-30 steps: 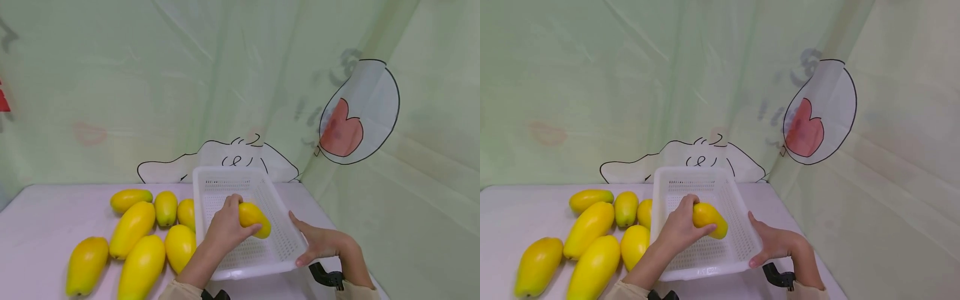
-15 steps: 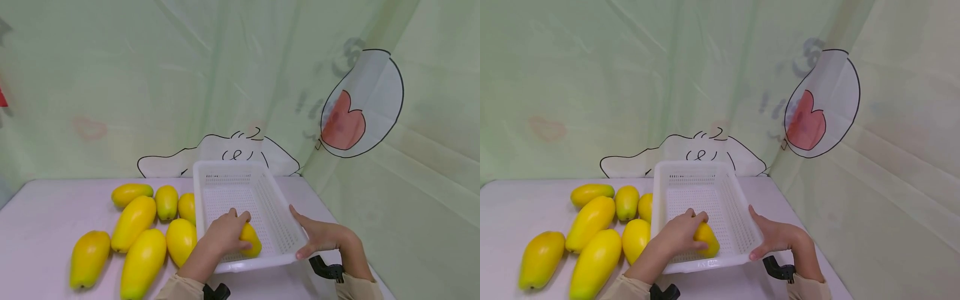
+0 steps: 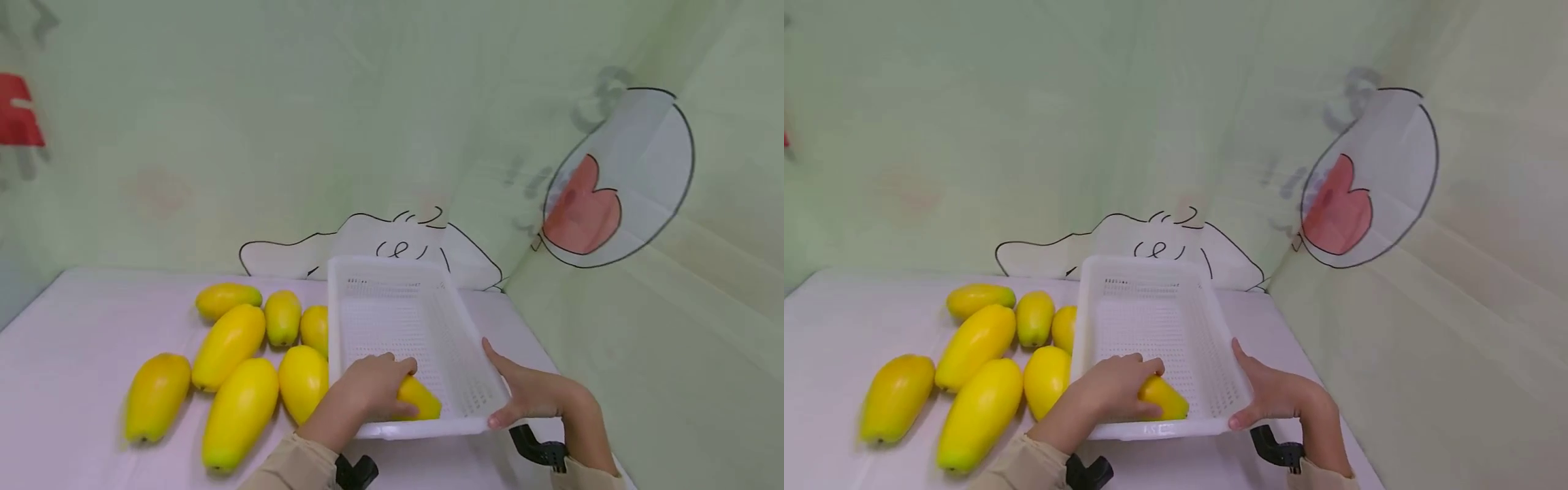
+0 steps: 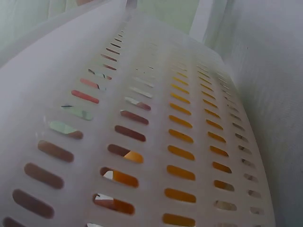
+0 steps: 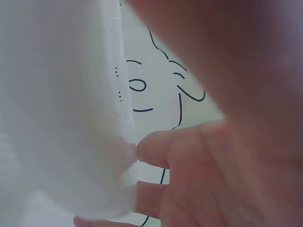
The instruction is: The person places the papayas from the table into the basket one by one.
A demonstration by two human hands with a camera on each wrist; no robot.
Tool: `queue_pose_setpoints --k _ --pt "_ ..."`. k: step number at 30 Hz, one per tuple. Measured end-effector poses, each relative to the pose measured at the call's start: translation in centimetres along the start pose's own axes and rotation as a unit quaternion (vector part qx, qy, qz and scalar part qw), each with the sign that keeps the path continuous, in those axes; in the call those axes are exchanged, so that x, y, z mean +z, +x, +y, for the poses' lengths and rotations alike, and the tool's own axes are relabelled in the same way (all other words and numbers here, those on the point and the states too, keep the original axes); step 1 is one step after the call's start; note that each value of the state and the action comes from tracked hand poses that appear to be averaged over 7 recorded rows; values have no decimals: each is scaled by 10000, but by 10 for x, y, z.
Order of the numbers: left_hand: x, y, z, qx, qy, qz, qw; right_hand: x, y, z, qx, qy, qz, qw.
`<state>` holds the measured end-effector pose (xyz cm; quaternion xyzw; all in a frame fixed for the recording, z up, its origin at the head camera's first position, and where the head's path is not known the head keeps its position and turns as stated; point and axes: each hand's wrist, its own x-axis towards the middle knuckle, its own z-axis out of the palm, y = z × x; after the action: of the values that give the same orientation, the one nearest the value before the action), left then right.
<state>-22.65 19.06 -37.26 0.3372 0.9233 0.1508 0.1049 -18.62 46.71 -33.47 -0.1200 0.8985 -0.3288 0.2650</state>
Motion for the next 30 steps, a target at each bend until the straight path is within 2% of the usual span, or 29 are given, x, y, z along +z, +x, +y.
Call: queue_pose_setpoints --k 4,7,14,22,25,30 --pt "-3 13 12 390 -6 -239 9990 -3 -17 10 148 -76 152 9997" --pt "-6 18 18 559 -154 -433 9974 -7 -22 15 101 -135 187 9997" --pt "-10 12 15 638 -256 -556 9961 -10 -16 12 -44 -225 104 9997" --pt "-11 12 13 795 -709 -988 9894 -10 -14 9 92 -244 136 9996" --pt "-12 14 14 811 -660 -812 9912 -11 -15 8 103 -294 149 9994" --pt "-17 15 18 915 -211 95 9955 -10 -15 10 51 -222 99 9997"
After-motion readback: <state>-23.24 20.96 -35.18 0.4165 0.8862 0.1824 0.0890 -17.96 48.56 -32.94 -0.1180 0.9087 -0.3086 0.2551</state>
